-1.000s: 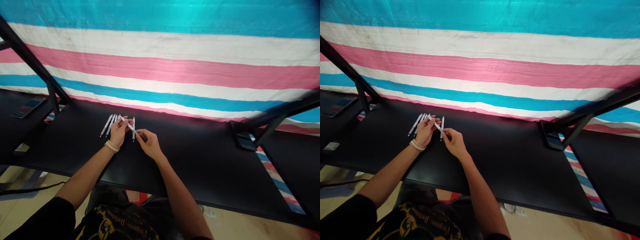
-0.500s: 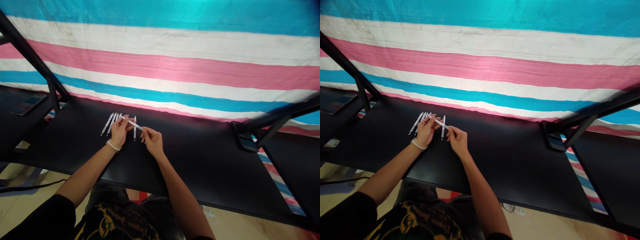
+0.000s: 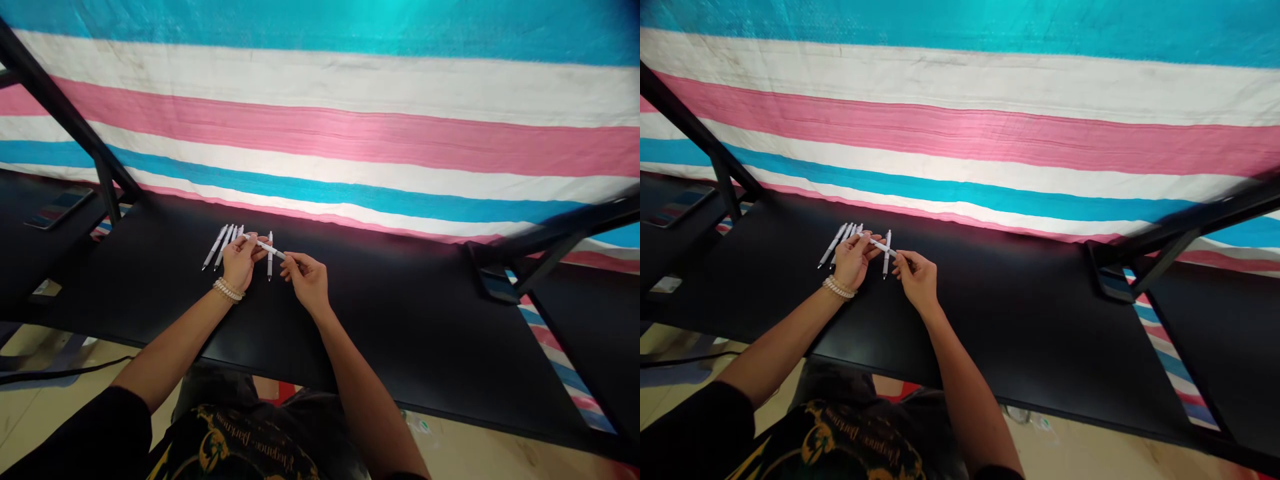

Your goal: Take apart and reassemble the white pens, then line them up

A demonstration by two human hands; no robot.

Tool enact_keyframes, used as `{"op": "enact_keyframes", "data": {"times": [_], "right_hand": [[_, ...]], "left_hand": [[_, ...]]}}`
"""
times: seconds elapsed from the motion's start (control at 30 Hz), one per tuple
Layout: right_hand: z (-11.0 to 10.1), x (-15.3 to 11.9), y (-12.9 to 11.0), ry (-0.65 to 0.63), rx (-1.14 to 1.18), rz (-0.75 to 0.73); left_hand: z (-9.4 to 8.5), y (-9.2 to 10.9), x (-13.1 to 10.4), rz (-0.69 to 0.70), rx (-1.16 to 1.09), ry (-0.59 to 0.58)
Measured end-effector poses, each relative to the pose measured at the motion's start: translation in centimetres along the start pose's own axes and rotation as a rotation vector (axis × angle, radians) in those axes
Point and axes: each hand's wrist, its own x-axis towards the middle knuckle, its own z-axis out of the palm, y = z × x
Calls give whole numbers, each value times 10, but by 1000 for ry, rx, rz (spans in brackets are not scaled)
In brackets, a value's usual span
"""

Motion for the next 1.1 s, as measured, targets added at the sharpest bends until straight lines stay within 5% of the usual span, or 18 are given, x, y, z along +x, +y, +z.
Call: {"op": "enact_keyframes", "data": {"times": [0.43,0.8,1.1], "right_hand": [[1,1,0,20,29,24],[1,-2,1,-104,-259,-79],[-16,3,-6,-44,-363,-154]], "left_hand": [[-1,-2,1,4,14,4],[-1,-2,1,-16,5,-3],[-8,6,12,-9,-106,116]]}}
